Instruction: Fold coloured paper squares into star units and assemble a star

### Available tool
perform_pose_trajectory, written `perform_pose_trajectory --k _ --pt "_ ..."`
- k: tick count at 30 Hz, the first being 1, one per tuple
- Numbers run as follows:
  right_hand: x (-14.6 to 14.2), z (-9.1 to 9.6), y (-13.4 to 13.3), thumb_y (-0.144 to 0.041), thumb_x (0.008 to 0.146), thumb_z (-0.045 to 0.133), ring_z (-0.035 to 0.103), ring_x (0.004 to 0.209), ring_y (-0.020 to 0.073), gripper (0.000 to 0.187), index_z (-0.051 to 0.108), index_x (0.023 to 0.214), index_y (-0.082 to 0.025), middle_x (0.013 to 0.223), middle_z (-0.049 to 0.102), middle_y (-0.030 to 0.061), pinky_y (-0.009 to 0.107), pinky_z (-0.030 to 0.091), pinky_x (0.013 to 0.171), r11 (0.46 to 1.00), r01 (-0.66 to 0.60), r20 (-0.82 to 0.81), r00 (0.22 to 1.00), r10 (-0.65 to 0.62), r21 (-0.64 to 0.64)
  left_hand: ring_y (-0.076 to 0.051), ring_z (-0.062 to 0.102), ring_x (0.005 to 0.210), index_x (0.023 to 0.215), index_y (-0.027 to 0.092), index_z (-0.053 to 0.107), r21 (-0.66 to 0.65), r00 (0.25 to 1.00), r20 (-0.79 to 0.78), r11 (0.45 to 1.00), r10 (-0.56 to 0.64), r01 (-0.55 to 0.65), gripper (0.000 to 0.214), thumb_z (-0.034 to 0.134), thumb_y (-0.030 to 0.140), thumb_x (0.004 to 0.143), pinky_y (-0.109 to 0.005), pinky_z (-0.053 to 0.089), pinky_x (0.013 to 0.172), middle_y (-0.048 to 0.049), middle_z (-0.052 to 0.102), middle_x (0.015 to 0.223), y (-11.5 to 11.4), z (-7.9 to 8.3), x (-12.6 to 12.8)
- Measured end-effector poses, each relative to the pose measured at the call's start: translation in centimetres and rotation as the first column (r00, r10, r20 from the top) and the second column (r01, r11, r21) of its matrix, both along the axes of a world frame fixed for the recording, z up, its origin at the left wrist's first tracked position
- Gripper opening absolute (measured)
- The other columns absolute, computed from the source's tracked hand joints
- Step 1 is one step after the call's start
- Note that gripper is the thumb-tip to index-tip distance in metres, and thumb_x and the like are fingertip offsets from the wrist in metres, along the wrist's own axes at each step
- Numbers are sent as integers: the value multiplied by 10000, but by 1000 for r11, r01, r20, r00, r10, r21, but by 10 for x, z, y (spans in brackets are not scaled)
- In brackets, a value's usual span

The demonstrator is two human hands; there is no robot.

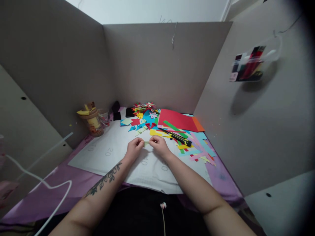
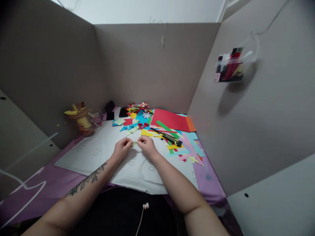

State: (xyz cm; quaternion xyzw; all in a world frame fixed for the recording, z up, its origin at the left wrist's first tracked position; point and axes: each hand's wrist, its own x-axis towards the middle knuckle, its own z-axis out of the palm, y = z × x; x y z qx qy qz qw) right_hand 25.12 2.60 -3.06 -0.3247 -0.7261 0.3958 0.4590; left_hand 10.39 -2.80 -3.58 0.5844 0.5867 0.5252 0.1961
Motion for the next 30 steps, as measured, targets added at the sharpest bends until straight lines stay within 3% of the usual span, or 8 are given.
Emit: perform_pose_trajectory --k 5,8,12,15,17,19,24,30 --pt "9 1 8 -212 662 535 452 572 119 85 543 589 -169 580 508 -24 235 354 558 993 29 -92 995 -39 -113 -111 513 581 689 164 605 -9 996 93 1000 -15 16 160 508 276 752 -211 404 577 16 589 623 1 0 -4" --pt "15 3 12 -238 681 533 442 561 122 104 513 601 -175 574 477 -28 239 359 549 985 99 -149 981 -120 -141 -120 546 590 824 156 636 -67 982 189 998 20 -8 205 521 312 759 -226 436 588 -1 616 667 4 -2 -5" --pt "15 3 9 -191 692 510 530 778 182 92 576 755 -179 796 579 33 283 421 660 983 157 -61 986 -152 92 -145 613 659 1046 156 582 -80 953 304 996 -10 36 327 531 289 751 -248 472 626 -7 623 709 7 -5 -5" --pt "7 0 1 -122 644 531 488 1003 221 317 589 946 -196 1005 578 61 364 395 875 937 33 81 995 -65 347 -150 633 684 964 167 560 -49 922 382 995 -66 92 252 547 276 737 -240 478 603 -3 613 745 7 -7 -4" --pt "0 -2 -3 -108 633 541 462 1054 228 377 577 997 -197 1058 562 70 390 354 945 914 -27 132 991 -29 405 -135 618 639 892 169 556 -50 926 368 992 -89 115 191 555 270 729 -227 468 573 4 608 731 6 -9 -4" --pt "-5 -5 -4 -117 665 521 489 1013 215 347 570 999 -195 1032 570 66 371 387 903 936 -20 119 993 -24 352 -126 592 605 872 170 568 -65 945 312 990 -96 122 179 556 277 729 -218 450 547 9 605 694 5 -11 -5" --pt "-3 -13 6 -150 728 439 521 657 134 307 545 1013 -189 750 550 -7 258 433 627 998 -26 -6 1000 26 51 -126 561 609 892 166 606 -79 972 218 991 -89 109 209 539 303 750 -217 429 552 3 607 677 5 -11 -6" --pt "0 -15 10 -131 706 419 551 721 148 347 613 986 -200 871 618 18 272 439 674 998 -32 -31 999 33 52 -145 587 675 934 159 641 -96 975 197 988 -100 121 256 520 302 760 -252 460 643 -29 655 772 4 -6 -6"
